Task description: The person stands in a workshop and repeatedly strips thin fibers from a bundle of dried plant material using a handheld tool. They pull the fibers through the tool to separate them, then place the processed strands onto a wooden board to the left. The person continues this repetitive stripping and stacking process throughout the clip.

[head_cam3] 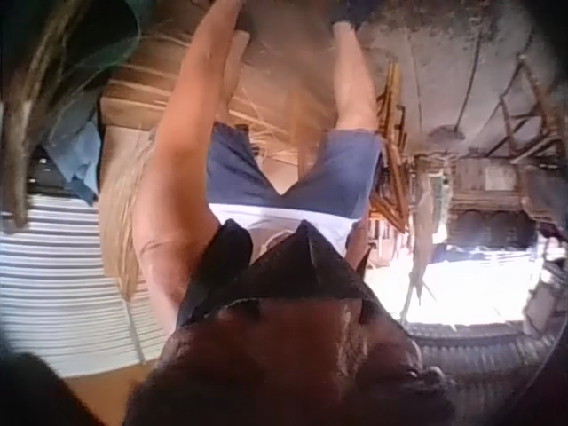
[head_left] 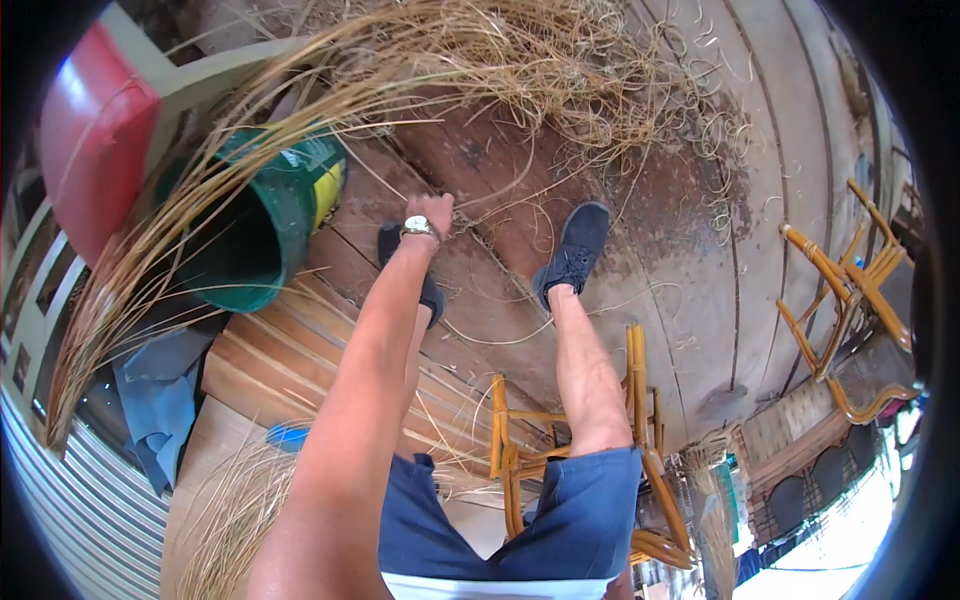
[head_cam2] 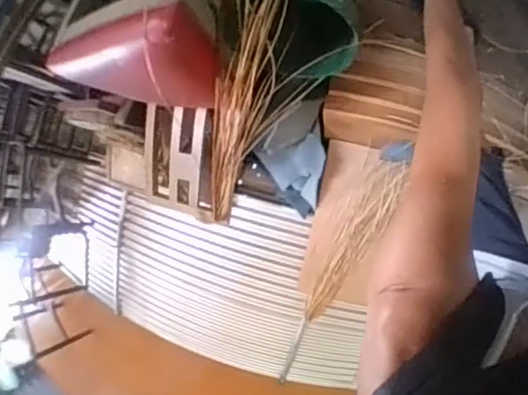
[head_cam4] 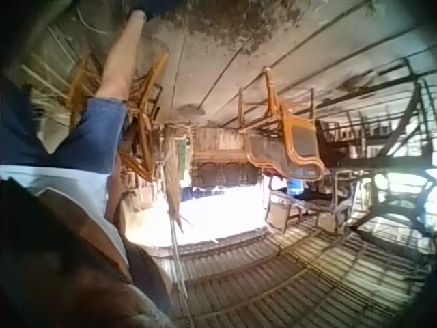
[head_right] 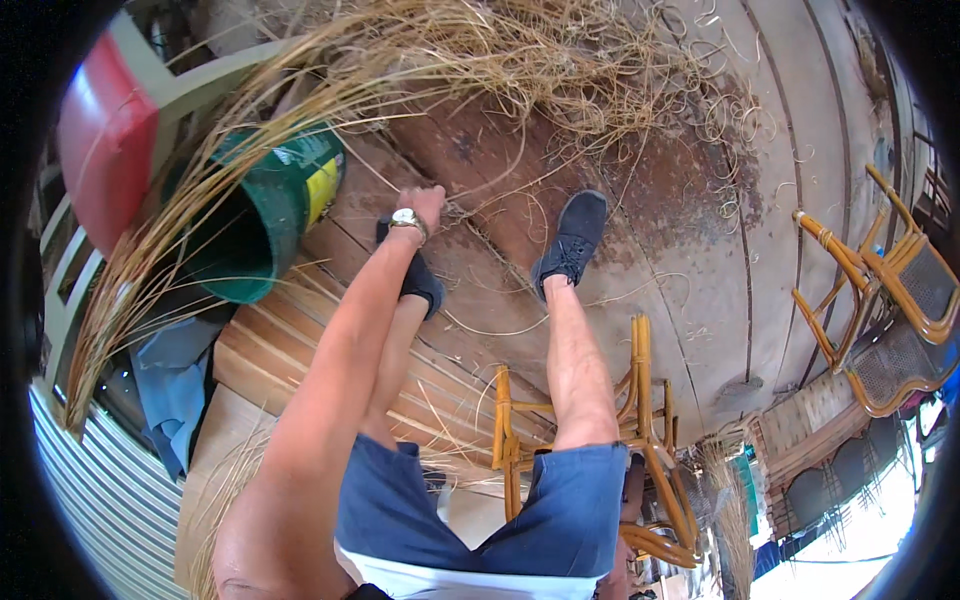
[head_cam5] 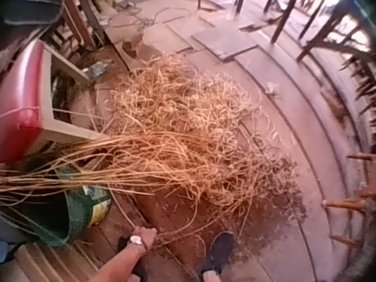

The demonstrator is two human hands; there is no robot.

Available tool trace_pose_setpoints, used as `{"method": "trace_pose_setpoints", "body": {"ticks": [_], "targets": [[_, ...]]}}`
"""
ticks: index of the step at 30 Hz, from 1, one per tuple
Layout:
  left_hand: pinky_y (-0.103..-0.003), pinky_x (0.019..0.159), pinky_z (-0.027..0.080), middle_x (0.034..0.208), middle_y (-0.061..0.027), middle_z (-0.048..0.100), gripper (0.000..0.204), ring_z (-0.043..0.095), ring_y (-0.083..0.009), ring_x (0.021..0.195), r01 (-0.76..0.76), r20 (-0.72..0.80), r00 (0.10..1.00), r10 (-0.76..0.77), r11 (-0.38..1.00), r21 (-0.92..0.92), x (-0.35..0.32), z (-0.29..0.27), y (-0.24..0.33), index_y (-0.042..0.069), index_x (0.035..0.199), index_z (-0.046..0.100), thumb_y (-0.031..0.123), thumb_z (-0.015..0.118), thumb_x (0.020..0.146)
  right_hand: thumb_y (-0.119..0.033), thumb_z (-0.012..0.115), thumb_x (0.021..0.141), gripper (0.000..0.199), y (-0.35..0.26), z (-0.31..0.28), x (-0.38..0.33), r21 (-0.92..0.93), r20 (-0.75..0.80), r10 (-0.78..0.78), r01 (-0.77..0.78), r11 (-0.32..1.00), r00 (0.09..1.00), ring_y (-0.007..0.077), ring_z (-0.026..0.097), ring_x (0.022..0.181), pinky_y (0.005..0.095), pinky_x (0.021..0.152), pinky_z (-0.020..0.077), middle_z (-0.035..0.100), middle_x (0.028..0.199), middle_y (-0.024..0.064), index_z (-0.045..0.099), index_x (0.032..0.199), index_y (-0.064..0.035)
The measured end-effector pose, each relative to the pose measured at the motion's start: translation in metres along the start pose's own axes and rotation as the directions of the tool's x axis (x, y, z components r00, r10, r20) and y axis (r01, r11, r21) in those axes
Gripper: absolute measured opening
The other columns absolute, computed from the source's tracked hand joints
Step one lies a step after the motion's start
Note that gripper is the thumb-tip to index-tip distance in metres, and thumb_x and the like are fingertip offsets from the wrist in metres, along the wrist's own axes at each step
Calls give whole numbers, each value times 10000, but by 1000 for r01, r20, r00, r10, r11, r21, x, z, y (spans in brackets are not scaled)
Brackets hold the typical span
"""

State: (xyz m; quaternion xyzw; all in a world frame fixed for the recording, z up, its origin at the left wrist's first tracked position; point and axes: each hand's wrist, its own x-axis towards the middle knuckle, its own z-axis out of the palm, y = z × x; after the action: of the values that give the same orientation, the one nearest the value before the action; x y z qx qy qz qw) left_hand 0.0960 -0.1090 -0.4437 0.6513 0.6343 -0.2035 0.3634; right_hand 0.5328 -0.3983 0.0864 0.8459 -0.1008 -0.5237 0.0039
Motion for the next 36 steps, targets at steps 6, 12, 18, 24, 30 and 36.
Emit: {"method": "trace_pose_setpoints", "body": {"ticks": [6,12,18,24,30,36], "targets": [[-475,786,458,901,-162,661,139,632,-343,897,-87,-91,994,53,903,-421,-120,-113,33,108,931,638,163,542,848,-201,563,947,212,-32,5,-40,-355,-69,-155,121,927,986,77,486,494,240,433,399,531,604,-7,544,791,-59],[-454,727,473,827,-104,617,129,613,-318,795,-138,-424,905,36,968,-211,-271,-221,64,124,837,677,204,580,814,-242,504,986,267,-129,50,-132,-287,64,-403,404,869,913,102,400,344,255,307,296,475,534,31,452,800,-58],[-475,739,483,825,-190,627,178,603,-379,835,-432,-491,870,52,563,-705,-305,-378,193,61,802,654,208,567,851,-281,509,981,268,-112,62,-179,-200,126,-545,559,804,829,114,425,345,250,310,324,518,535,57,475,839,-55],[-436,859,475,1078,-216,563,295,554,-399,1003,-645,-672,727,145,480,-594,-309,-549,252,11,1098,558,148,608,842,-322,523,962,275,-127,31,-157,-329,133,-590,597,732,797,127,418,338,268,307,317,499,515,63,474,865,-69],[-422,982,435,1262,-265,504,566,504,-399,1176,-376,-596,776,-204,609,-698,-312,-514,126,-30,1306,423,240,636,856,-284,529,956,295,-174,9,-139,-551,233,-575,594,586,784,158,460,337,298,304,341,520,509,96,460,819,-32],[-425,987,436,1227,-242,579,518,547,-380,1154,401,24,830,-558,566,-721,-412,-336,-48,-2,1213,556,324,636,819,-323,539,952,294,-205,-4,-111,-447,217,-534,569,690,817,153,428,323,294,293,320,478,492,65,475,853,-54]]}}
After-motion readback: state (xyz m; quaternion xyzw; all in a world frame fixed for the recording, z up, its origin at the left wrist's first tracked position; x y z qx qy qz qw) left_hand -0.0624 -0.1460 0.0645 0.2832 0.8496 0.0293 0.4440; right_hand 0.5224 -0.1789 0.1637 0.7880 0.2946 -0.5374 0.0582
